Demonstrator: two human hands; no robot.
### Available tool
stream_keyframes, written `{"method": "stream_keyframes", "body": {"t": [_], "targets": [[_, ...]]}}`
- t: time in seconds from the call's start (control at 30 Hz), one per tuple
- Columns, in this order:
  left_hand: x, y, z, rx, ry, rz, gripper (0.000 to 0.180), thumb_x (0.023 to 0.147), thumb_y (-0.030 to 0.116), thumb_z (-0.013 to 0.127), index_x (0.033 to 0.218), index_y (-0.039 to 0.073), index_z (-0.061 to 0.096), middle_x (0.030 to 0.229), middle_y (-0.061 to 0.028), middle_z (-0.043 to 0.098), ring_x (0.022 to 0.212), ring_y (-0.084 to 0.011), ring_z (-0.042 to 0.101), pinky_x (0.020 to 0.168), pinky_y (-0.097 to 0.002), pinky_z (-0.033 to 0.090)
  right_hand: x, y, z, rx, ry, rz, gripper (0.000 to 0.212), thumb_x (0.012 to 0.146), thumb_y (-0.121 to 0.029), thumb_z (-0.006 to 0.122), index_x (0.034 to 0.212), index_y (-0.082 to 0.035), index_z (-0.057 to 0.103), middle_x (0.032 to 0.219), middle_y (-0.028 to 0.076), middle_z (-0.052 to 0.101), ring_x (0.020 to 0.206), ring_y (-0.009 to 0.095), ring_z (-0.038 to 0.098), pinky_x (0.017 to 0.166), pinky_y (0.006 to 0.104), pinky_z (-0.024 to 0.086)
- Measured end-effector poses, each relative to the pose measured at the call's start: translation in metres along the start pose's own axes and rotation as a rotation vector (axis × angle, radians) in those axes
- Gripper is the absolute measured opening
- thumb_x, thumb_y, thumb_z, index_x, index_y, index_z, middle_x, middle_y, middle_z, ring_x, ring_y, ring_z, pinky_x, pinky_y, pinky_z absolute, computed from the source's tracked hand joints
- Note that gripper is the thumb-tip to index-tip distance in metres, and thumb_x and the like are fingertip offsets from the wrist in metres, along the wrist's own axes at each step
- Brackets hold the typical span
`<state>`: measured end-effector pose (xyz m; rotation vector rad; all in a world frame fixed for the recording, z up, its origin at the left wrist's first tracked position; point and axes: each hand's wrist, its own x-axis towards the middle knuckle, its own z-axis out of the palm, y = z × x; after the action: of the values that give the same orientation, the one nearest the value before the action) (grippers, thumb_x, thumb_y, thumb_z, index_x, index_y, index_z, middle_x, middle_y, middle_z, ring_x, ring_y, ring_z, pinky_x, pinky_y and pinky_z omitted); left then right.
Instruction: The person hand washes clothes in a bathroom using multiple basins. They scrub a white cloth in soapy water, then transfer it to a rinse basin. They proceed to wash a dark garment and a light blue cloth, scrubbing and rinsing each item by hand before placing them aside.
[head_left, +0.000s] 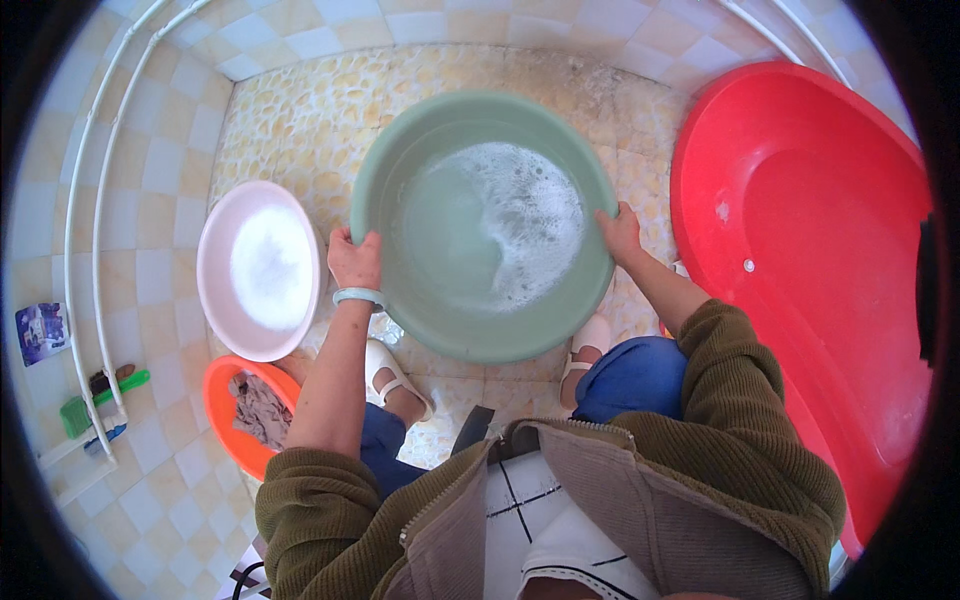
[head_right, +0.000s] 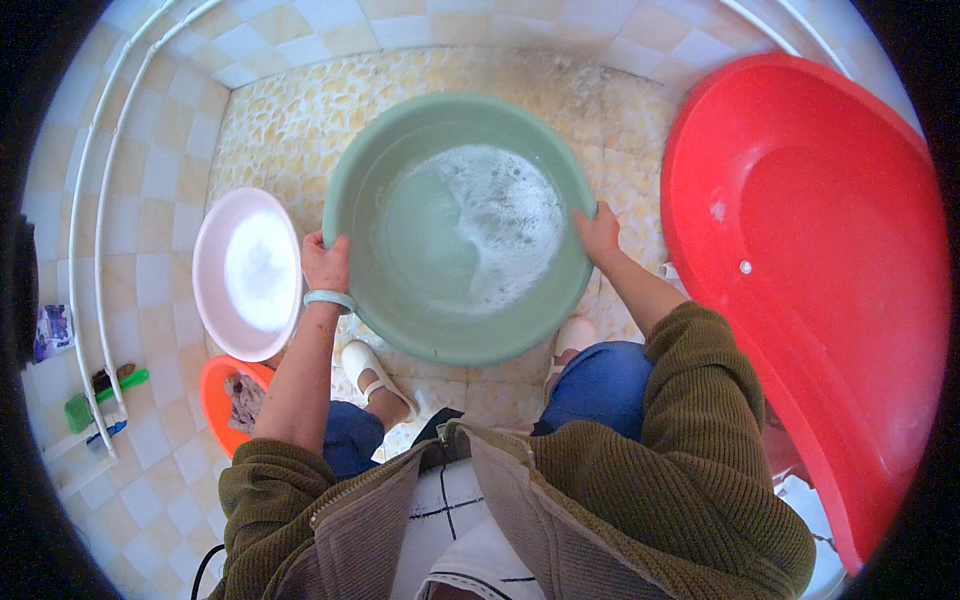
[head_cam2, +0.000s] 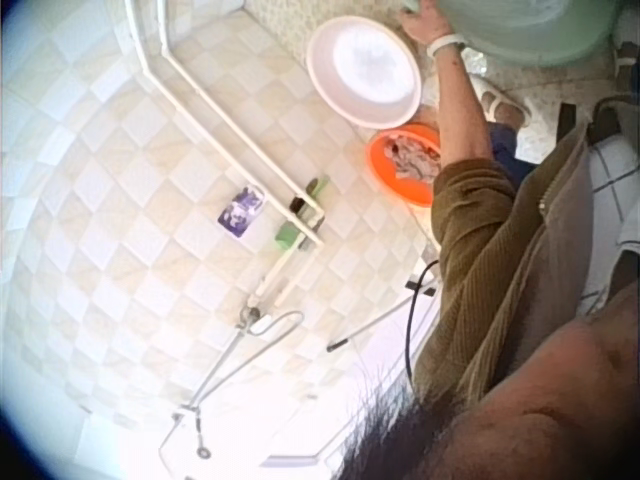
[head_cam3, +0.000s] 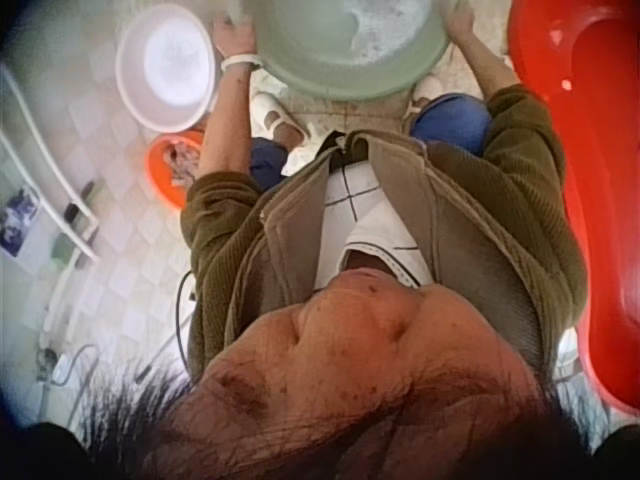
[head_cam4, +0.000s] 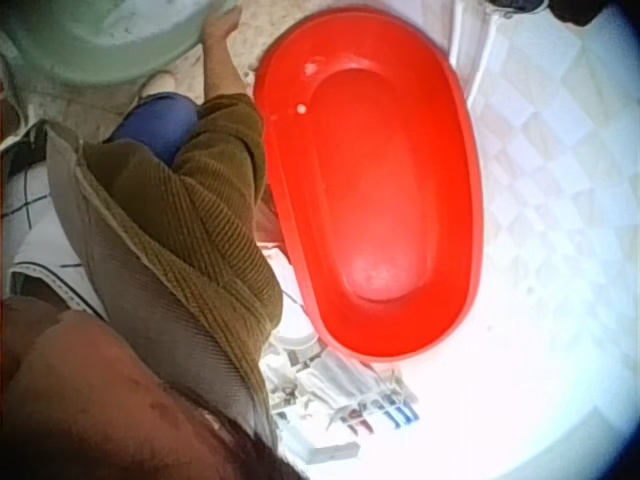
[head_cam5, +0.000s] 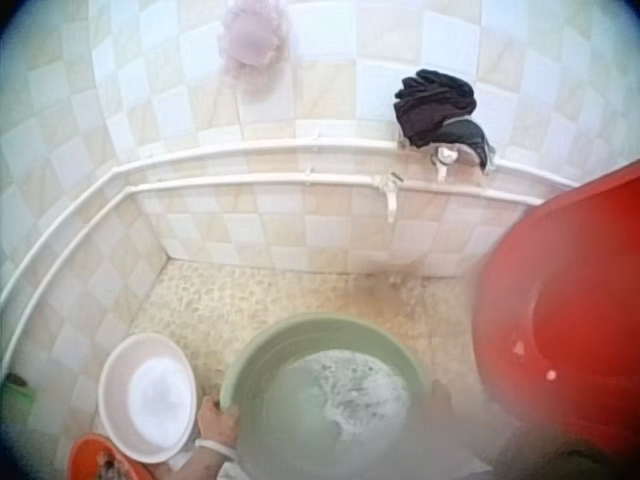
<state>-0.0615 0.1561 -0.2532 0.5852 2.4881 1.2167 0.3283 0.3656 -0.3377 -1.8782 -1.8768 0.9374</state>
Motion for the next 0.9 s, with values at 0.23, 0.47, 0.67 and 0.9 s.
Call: {"method": "stream_keyframes", "body": {"t": [0.23,0.47,0.67,0.9], "targets": [[0.024,-0.003,0.012,-0.155,-0.031,-0.029,0.033,0.072,0.018,0.067,0.093,-0.005,0.057,0.083,-0.0168,0.063,0.074,-0.024,0.061,0.073,-0.0351,0.049,0.038,-0.058,-0.057,0.016,-0.018,-0.081,0.042,0.076,-0.028,0.066,0.102,0.005,0.057,0.091,0.023,0.064,0.085,0.033,0.065,0.077,0.0402,0.05],[0.026,-0.022,0.012,-0.083,-0.106,-0.132,0.04,0.071,0.023,0.069,0.095,-0.008,0.059,0.083,-0.017,0.064,0.074,-0.0244,0.062,0.072,-0.035,0.049,0.042,-0.073,-0.081,-0.014,-0.107,-0.068,0.044,0.078,-0.028,0.065,0.106,0.005,0.057,0.097,0.023,0.065,0.089,0.032,0.064,0.079,0.0394,0.05],[0.015,-0.015,-0.021,0.007,-0.066,-0.13,0.04,0.07,0.024,0.068,0.095,-0.007,0.061,0.083,-0.017,0.065,0.075,-0.0239,0.062,0.073,-0.0349,0.05,0.019,-0.066,-0.041,-0.02,-0.163,-0.031,0.042,0.079,-0.027,0.064,0.106,0.005,0.057,0.098,0.024,0.064,0.091,0.032,0.064,0.08,0.0406,0.049],[0.026,-0.028,-0.044,0.081,-0.018,-0.071,0.042,0.071,0.025,0.066,0.098,-0.007,0.059,0.089,-0.0234,0.064,0.085,-0.0323,0.063,0.08,-0.0392,0.049,0.003,-0.084,-0.021,0.148,-0.142,-0.121,0.035,0.08,-0.021,0.063,0.1,0.006,0.058,0.086,0.017,0.065,0.077,0.022,0.064,0.07,0.0352,0.051]]}}
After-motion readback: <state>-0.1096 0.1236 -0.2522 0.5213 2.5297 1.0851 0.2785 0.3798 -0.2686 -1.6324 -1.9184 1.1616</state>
